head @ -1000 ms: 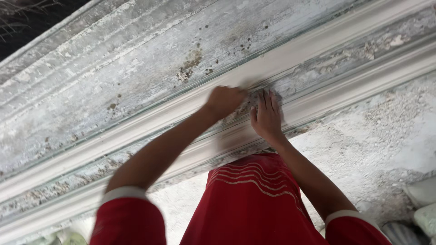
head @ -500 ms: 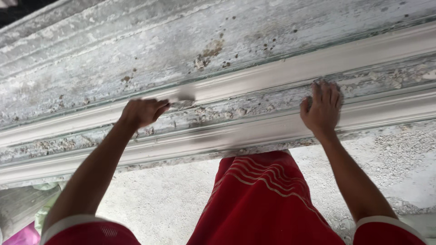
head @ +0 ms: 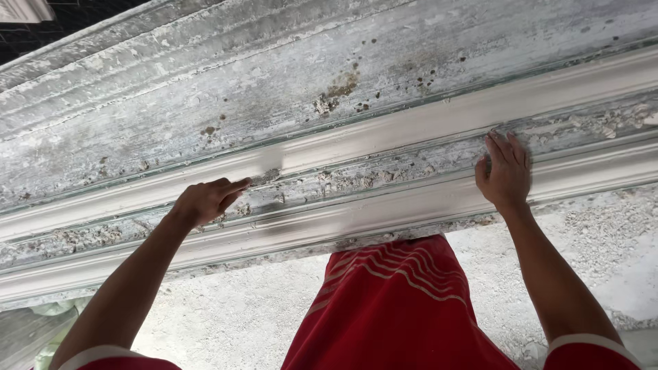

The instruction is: The person uses a metal scraper to smooth the surface of a long white cornice lying on a workbench. They repeatedly scrape along the length of the cornice, removing excess material and refining the profile.

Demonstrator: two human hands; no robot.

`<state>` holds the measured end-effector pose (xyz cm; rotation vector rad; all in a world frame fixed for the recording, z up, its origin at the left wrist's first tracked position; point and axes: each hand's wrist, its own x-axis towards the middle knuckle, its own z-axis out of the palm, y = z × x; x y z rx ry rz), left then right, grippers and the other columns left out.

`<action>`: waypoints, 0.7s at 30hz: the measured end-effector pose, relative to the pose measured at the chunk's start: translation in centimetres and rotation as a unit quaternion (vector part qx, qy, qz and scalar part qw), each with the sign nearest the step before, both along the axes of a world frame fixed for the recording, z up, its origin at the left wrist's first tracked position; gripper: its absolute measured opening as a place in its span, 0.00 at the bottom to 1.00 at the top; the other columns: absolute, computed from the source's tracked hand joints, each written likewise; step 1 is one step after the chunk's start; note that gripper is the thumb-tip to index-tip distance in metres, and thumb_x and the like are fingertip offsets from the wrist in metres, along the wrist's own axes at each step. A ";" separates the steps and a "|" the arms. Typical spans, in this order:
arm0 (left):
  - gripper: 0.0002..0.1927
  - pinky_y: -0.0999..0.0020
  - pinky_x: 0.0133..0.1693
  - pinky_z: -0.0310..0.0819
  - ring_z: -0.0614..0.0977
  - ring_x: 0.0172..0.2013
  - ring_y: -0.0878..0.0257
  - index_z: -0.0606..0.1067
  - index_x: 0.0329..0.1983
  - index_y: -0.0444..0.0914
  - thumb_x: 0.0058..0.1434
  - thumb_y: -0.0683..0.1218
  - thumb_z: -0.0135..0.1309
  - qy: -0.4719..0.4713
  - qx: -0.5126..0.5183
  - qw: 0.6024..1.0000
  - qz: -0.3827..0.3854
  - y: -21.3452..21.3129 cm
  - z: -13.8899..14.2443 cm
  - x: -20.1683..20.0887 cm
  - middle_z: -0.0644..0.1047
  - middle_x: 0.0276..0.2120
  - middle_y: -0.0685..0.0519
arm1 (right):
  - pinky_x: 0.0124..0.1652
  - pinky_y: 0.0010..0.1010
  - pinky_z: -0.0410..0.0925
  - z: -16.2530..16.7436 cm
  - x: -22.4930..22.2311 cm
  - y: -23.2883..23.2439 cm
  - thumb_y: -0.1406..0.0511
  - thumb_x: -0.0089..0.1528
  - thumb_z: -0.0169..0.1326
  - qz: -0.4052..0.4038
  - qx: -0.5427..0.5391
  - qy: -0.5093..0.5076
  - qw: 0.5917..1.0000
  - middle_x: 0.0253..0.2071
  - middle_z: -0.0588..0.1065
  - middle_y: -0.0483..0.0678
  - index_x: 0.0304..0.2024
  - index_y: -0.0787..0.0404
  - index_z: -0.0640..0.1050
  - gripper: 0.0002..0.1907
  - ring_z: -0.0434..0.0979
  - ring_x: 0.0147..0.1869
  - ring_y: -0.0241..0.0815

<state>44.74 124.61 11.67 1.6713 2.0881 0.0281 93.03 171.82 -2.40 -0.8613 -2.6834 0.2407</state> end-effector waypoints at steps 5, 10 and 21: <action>0.26 0.70 0.18 0.71 0.73 0.17 0.67 0.63 0.73 0.64 0.72 0.64 0.40 0.069 -0.117 0.987 -0.089 8.0 -4.1 0.5 0.75 0.25 0.54 | 0.74 0.51 0.56 0.6 -0.5 0.0 0.61 0.71 0.50 -0.006 0.001 -0.011 1.000 0.68 0.73 0.51 0.64 0.64 0.76 0.22 0.63 0.80 0.55; 0.23 0.65 0.16 0.67 0.71 0.16 0.65 0.68 0.70 0.58 0.75 0.63 0.40 0.052 0.024 0.992 -0.113 20.2 -7.4 9.2 0.74 0.22 0.55 | 0.74 0.50 0.57 1.1 -0.7 -0.3 0.61 0.71 0.50 0.004 0.027 -0.033 0.999 0.67 0.73 0.52 0.64 0.66 0.76 0.23 0.63 0.79 0.56; 0.24 0.59 0.14 0.70 0.76 0.13 0.62 0.66 0.71 0.53 0.74 0.59 0.38 0.084 -0.046 0.985 -0.147 17.9 -1.9 8.0 0.76 0.19 0.51 | 0.71 0.54 0.57 1.4 -0.7 -0.4 0.59 0.68 0.52 -0.030 0.015 -0.032 0.999 0.69 0.72 0.47 0.63 0.61 0.79 0.23 0.63 0.77 0.53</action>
